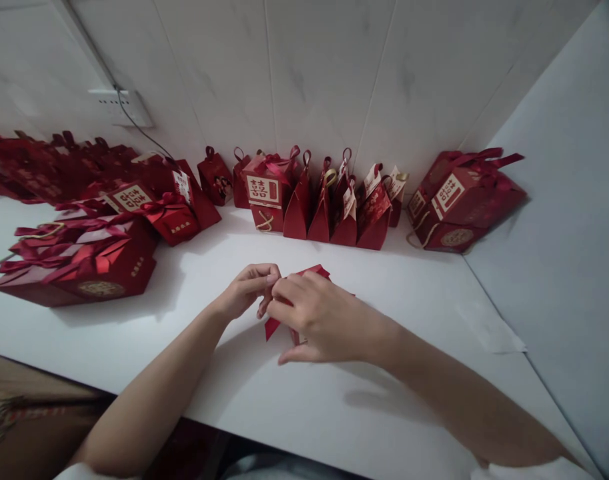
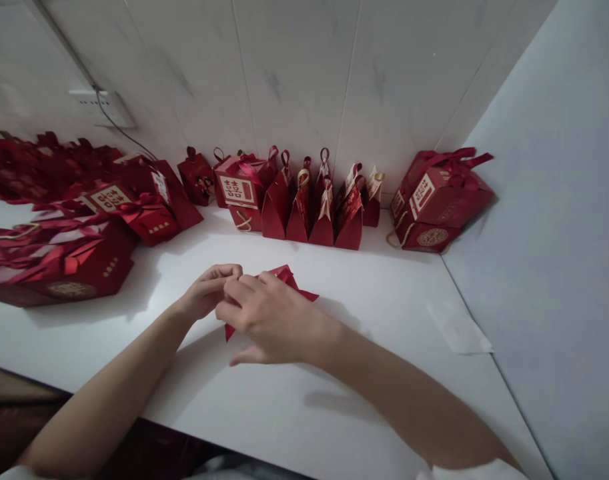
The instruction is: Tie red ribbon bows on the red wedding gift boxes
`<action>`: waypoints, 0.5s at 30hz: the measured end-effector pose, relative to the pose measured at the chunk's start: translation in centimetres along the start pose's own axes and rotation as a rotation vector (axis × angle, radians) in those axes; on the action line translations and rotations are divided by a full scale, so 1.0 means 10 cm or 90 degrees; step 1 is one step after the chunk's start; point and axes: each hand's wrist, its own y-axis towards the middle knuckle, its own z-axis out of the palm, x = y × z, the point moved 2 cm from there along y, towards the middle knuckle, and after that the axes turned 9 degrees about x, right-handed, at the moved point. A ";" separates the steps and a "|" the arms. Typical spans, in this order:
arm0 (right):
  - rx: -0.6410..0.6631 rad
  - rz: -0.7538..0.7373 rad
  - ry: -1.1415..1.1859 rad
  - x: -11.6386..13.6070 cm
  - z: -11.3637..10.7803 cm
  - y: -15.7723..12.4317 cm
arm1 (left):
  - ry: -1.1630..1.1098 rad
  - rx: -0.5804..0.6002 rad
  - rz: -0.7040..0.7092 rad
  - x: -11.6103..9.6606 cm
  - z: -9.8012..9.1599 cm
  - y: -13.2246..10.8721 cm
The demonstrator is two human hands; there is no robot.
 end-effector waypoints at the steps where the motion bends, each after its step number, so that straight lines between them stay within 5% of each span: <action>1: 0.005 0.024 -0.048 0.04 0.03 0.02 | -0.016 -0.029 0.009 0.00 -0.01 0.00; 8: 0.000 0.155 -0.149 0.05 0.20 0.08 | -0.051 -0.128 0.035 -0.04 -0.05 0.02; 15: -0.037 0.046 -0.178 0.04 0.20 0.07 | -0.015 -0.129 0.053 0.00 -0.10 0.02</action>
